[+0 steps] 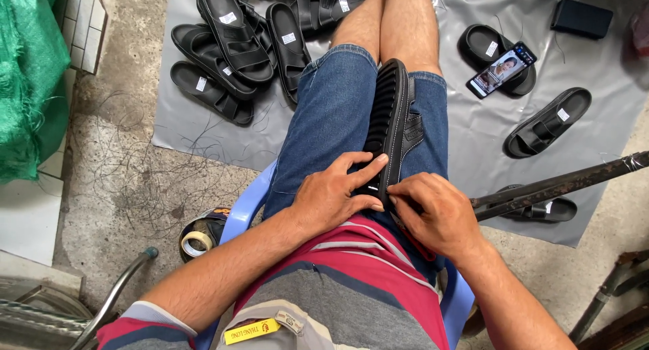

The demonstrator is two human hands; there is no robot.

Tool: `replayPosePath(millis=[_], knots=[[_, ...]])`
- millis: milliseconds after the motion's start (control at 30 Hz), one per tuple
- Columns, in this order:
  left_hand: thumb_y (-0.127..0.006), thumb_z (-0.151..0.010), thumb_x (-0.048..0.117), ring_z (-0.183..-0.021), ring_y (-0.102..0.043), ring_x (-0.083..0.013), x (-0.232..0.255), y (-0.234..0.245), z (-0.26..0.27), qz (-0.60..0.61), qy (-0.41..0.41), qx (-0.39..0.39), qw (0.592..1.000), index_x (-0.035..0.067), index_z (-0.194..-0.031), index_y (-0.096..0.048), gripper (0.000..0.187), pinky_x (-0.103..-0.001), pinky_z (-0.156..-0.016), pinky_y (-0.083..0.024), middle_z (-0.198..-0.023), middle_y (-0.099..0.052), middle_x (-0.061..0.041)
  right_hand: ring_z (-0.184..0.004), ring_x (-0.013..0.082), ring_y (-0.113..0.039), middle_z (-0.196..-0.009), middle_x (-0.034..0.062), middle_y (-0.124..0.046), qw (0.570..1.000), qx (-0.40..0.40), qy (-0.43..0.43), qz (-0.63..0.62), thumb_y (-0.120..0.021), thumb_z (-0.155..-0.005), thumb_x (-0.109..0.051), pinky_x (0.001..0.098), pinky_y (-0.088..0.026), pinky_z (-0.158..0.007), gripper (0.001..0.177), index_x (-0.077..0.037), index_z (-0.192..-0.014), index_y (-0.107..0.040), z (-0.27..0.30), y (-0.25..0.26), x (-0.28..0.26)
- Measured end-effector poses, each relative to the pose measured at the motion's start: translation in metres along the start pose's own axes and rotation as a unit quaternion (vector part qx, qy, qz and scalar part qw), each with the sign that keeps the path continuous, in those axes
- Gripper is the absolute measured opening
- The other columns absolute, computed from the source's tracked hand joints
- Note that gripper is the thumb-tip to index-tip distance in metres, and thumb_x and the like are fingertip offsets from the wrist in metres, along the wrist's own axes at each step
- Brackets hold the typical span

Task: Hand-stitching the sole of a black sandal to its upper part using a needle and thread.

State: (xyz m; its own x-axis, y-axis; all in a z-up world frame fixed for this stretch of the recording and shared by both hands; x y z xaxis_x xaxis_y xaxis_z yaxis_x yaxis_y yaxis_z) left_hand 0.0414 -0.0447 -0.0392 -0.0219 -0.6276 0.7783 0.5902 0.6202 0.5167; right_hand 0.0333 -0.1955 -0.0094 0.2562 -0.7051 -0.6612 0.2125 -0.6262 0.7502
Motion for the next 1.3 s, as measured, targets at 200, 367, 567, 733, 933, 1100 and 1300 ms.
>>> replayPosePath(millis=[200,367,567,733,933,1100,1300], knots=[[-0.047,-0.093,0.025,-0.051,-0.059,-0.0109,-0.037,0.008,-0.001,0.420,0.024,0.126,0.899,0.019,-0.132,-0.046,0.039,-0.014,-0.044,-0.050,-0.117,-0.055,-0.012,-0.077,0.0216,-0.064,-0.081,0.0000,-0.066,0.998,-0.054,-0.037,-0.014,-0.067,-0.075,-0.020,0.0356,-0.052,-0.063,0.014,-0.017,-0.088,-0.066,-0.006,0.010,-0.015],[-0.015,-0.093,0.048,-0.056,-0.059,-0.0091,-0.003,0.047,0.011,0.431,0.002,0.129,0.893,0.008,-0.137,-0.033,0.062,-0.011,-0.035,-0.036,-0.119,-0.053,-0.016,-0.084,0.0217,-0.063,-0.090,0.0002,-0.066,1.000,-0.025,-0.015,0.000,-0.065,-0.078,-0.022,0.0340,-0.051,-0.070,0.018,-0.016,-0.095,-0.067,-0.013,0.026,-0.034],[-0.019,-0.091,0.052,-0.060,-0.061,-0.0107,0.029,0.050,0.021,0.354,-0.063,0.142,0.922,0.007,-0.133,-0.040,0.065,-0.017,-0.042,-0.040,-0.117,-0.055,-0.013,-0.084,0.0296,-0.064,-0.098,0.0103,-0.066,0.991,0.041,0.026,-0.122,-0.072,-0.072,-0.021,0.0404,-0.052,-0.072,0.039,-0.010,-0.109,-0.063,-0.020,0.025,-0.065],[-0.031,-0.093,0.041,-0.059,-0.061,-0.0109,0.021,0.041,0.021,0.381,-0.067,0.135,0.912,0.004,-0.130,-0.045,0.054,-0.018,-0.049,-0.044,-0.117,-0.055,-0.013,-0.066,0.0274,-0.067,-0.075,0.0075,-0.069,0.983,0.010,-0.009,-0.184,-0.063,-0.081,-0.013,0.0352,-0.054,-0.059,0.011,-0.010,-0.090,-0.068,-0.015,0.017,-0.063],[-0.072,-0.074,0.019,-0.067,-0.059,-0.0133,0.021,0.038,0.023,0.257,-0.063,0.103,0.959,0.011,-0.111,-0.065,0.038,-0.025,-0.061,-0.050,-0.095,-0.063,-0.004,-0.058,0.0268,-0.063,-0.064,0.0069,-0.065,0.981,0.008,-0.020,-0.191,-0.061,-0.082,-0.012,0.0351,-0.051,-0.054,0.008,-0.010,-0.084,-0.068,-0.018,0.034,-0.053],[-0.067,-0.079,0.018,-0.059,-0.055,-0.0141,0.017,0.042,0.030,0.199,0.022,0.061,0.978,0.013,-0.088,-0.073,0.012,-0.026,-0.052,-0.046,-0.071,-0.067,-0.006,-0.054,0.0242,-0.063,-0.060,0.0064,-0.065,0.983,0.025,-0.046,-0.176,-0.062,-0.082,-0.012,0.0327,-0.051,-0.052,0.008,-0.010,-0.084,-0.068,-0.016,0.039,-0.044],[-0.067,-0.074,0.015,-0.062,-0.058,-0.0115,0.038,0.052,0.037,0.301,-0.025,-0.015,0.953,0.012,-0.083,-0.070,0.010,-0.026,-0.051,-0.053,-0.111,-0.062,-0.008,-0.055,0.0263,-0.062,-0.059,0.0065,-0.064,0.980,0.042,-0.058,-0.184,-0.060,-0.083,-0.012,0.0344,-0.050,-0.053,0.008,-0.009,-0.082,-0.068,-0.018,0.040,-0.037]])
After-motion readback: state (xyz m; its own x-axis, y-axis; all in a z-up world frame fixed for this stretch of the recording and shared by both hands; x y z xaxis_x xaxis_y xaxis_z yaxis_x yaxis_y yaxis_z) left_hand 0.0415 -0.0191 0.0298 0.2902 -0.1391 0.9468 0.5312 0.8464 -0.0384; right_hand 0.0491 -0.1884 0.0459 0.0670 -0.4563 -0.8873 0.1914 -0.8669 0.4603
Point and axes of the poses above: each hand's wrist, its own z-axis away from the middle knuckle, its own y-axis out of the back of the hand, x = y × z, the point moved 6 cm from there along -z, towards the middle knuckle
